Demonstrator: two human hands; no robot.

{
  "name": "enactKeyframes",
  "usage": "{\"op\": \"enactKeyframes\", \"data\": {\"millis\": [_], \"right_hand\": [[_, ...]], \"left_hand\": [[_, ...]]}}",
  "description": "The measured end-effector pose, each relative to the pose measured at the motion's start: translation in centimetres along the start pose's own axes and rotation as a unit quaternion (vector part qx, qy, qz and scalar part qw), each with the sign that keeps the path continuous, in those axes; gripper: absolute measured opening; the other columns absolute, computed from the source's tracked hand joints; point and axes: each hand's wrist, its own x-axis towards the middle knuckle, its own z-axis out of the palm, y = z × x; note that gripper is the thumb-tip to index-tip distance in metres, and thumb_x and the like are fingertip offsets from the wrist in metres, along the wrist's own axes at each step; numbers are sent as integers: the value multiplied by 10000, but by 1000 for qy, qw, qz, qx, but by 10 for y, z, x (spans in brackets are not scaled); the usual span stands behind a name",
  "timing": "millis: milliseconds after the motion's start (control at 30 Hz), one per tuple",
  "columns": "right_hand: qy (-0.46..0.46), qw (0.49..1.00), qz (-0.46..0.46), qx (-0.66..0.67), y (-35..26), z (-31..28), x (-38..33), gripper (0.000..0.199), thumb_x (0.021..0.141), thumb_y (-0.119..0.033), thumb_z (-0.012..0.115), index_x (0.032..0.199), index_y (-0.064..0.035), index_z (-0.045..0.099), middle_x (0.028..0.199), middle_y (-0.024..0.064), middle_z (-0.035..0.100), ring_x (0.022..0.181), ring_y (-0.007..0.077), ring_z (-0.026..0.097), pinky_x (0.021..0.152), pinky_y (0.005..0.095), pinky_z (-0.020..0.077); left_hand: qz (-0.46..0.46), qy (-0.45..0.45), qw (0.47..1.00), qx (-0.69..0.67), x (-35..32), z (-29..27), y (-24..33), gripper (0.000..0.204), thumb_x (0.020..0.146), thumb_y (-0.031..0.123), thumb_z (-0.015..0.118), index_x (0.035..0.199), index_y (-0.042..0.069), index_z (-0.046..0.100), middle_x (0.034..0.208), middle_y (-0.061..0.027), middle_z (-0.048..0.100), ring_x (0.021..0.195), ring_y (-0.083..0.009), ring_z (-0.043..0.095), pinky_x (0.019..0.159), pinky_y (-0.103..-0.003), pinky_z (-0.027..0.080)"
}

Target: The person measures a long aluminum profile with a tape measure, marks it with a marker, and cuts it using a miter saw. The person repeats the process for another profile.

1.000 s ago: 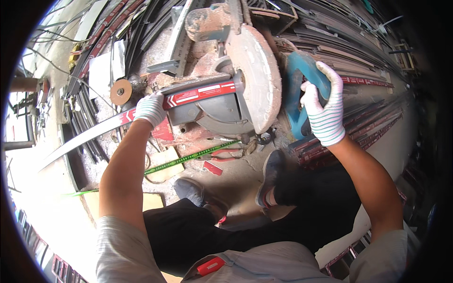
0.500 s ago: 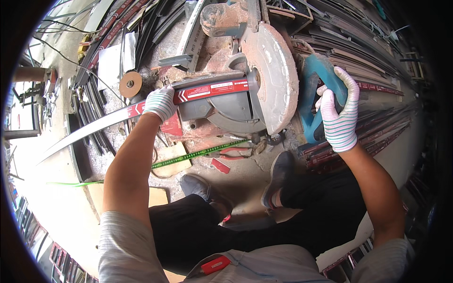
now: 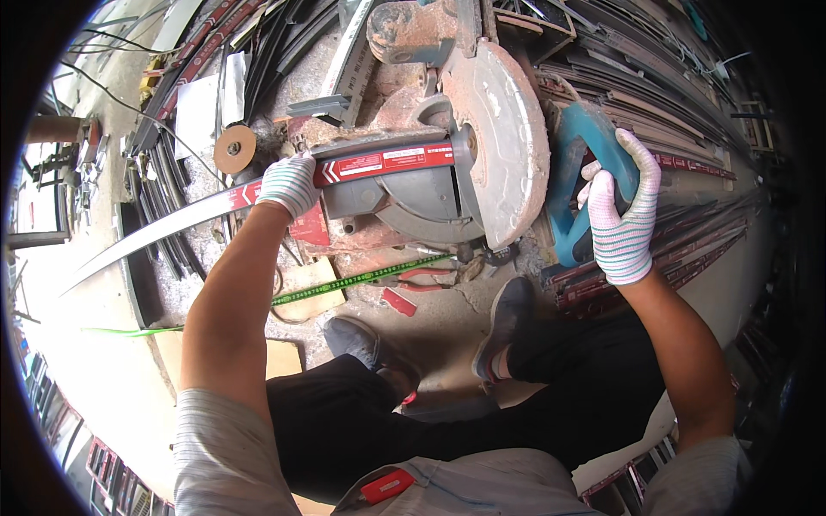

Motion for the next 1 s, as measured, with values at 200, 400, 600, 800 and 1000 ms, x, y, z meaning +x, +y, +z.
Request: {"op": "enactKeyframes", "data": {"millis": [200,400,600,800,1000], "right_hand": [[-12,1000,-4,2,-2,-1,-1,516,974,23,572,1459,-74,421,1115,90,602,899,105,592,796,258,549],[-4,1000,-9,0,-1,1,0,520,977,15,572,1465,-80,419,1105,88,605,890,103,590,787,255,548],[-3,1000,-10,-2,2,2,-5,531,973,16,577,1469,-79,413,1116,86,603,905,104,594,799,256,550],[0,1000,-12,4,11,2,-14,538,973,28,571,1475,-76,408,1121,91,609,894,105,601,796,254,553],[9,1000,-11,0,8,3,-10,544,967,42,575,1475,-67,412,1155,101,608,918,112,609,797,257,556]], "left_hand": [[9,36,999,-12,2,10,-7,318,792,234,759,1016,16,702,1050,-224,718,1026,-396,688,916,-461,559],[3,19,1000,-11,-1,1,-1,352,793,239,765,1060,21,694,1092,-216,712,1055,-384,684,938,-455,551],[-14,-26,1000,-3,-1,-5,1,427,803,258,772,1150,30,671,1194,-196,695,1130,-363,666,988,-444,529],[-10,-16,1000,0,-1,-3,1,417,799,252,770,1139,30,672,1181,-196,695,1126,-368,664,984,-445,529],[-17,-28,999,3,0,-3,2,433,794,257,776,1145,25,672,1196,-201,692,1128,-366,663,984,-445,527]]}}
